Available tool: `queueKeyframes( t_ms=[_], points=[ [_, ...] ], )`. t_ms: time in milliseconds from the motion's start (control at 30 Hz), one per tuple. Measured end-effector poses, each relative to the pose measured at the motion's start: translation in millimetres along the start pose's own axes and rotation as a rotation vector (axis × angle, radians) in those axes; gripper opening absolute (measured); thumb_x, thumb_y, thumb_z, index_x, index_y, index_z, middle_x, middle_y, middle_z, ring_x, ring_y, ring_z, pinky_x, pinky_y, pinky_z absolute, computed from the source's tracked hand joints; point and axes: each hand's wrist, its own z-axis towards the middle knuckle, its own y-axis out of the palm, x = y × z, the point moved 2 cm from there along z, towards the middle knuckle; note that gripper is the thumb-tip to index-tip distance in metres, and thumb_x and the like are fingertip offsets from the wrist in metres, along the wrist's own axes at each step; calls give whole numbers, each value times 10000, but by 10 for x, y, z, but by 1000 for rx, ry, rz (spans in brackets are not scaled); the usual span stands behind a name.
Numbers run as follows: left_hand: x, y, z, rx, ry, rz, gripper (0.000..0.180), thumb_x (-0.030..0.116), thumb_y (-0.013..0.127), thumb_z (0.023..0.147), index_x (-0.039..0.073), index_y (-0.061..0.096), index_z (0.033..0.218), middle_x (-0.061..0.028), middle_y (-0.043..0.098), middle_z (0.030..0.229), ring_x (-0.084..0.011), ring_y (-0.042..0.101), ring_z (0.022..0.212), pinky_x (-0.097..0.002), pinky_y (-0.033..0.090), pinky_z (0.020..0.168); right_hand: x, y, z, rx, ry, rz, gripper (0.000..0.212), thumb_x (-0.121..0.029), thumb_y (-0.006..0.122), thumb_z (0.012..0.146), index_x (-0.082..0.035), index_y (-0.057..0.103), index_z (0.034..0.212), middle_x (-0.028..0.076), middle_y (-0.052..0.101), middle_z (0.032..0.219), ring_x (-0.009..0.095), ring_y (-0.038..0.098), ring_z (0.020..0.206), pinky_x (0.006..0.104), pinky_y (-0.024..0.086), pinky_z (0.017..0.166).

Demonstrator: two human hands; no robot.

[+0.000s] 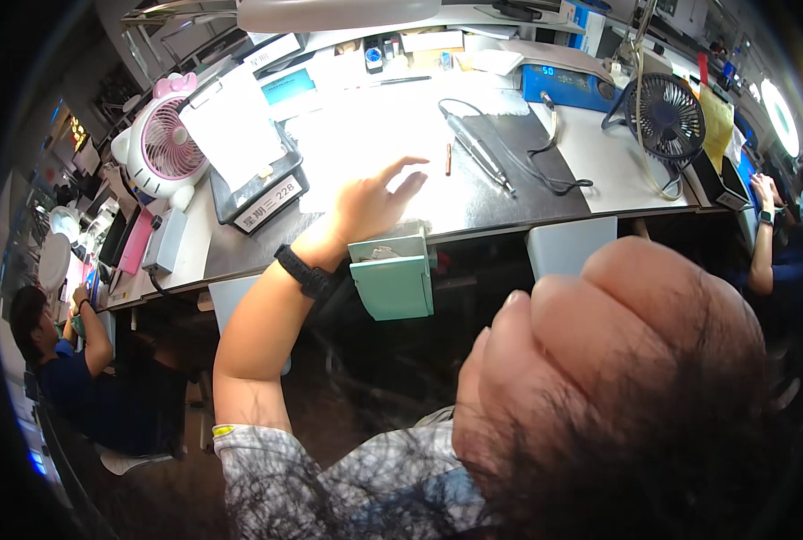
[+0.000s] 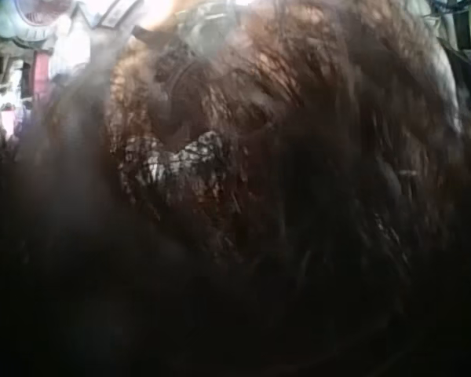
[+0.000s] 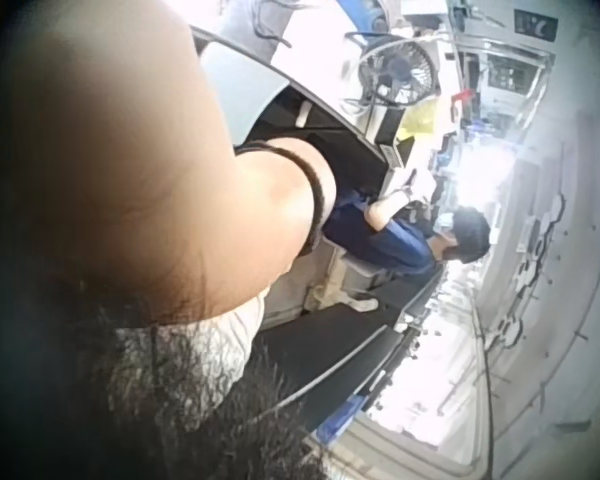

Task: Polishing small gold-colored components using a handheld rotary tool at a workshop bench.

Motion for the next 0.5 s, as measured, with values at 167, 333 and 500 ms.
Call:
queueKeyframes(
  t_ms=[167,333,500],
  points=[
    [31,42,36,21,23,-15,306,248,770,972,222,719,1273,-39,745,886,-154,686,562,-309,544,569,53,68,29,-47,-105,-107,249,-61,763,739,-44,678,972,79,624,996,214,656,911,348,584,729],
    [123,43,48,82,27,-35,221,354,681,1034,249,730,1222,-65,650,690,-211,641,568,-348,506,552,98,-26,58,-42,-119,38,254,-54,778,733,-40,687,970,77,639,992,216,661,906,346,589,737],
    [114,64,84,39,34,-27,278,292,757,987,228,721,1255,-79,755,932,-202,676,580,-333,549,587,101,-66,59,-51,-125,144,260,-46,792,727,-37,696,969,76,654,987,219,667,901,343,594,746]
  ],
)
